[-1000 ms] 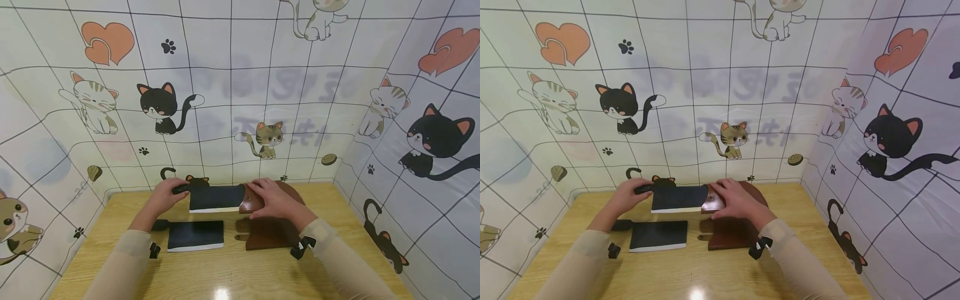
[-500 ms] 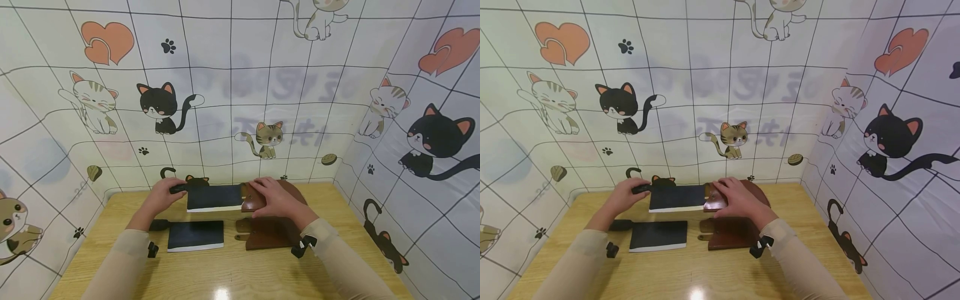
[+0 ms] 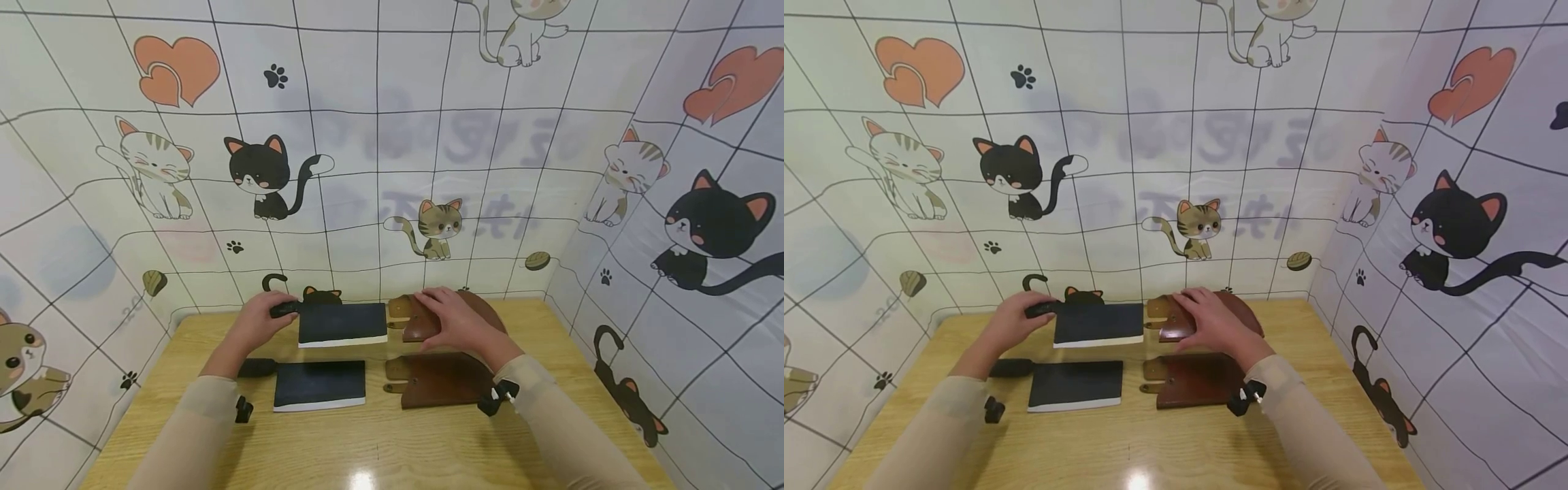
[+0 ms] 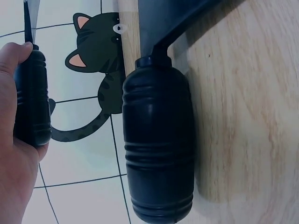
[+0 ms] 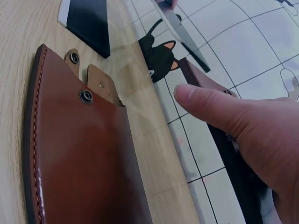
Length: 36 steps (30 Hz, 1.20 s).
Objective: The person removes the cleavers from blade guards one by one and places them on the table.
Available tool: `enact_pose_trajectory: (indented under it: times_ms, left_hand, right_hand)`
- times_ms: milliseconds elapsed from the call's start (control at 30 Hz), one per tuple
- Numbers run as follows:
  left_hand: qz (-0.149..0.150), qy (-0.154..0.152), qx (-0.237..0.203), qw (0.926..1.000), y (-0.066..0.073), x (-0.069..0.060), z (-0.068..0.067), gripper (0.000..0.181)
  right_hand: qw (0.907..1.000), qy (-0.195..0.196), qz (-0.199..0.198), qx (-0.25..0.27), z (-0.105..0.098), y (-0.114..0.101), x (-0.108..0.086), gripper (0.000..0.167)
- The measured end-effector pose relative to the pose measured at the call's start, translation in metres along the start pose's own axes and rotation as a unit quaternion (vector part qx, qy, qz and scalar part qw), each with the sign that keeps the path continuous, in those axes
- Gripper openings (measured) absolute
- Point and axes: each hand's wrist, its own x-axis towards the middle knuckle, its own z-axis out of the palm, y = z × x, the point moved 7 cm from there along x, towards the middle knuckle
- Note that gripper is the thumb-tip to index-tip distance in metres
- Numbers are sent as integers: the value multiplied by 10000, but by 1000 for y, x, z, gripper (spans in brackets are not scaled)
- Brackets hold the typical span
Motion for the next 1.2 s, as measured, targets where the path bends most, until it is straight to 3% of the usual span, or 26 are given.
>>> enact_pose_trajectory:
  times_ms: [267,700,1200]
  left_hand:
    - [83,149,-49,9998,-5,-3,-5,30]
    - [-343,-194,13,9992,-22,-7,-9,34]
    - [-434,-200,-1,9989,-42,-10,-8,35]
  right_hand:
    - [9999,-65,10,-140,7,6,3,119]
    - [9996,-267,50,47,15,8,7,118]
    - [9990,-372,239,113,21,5,16,119]
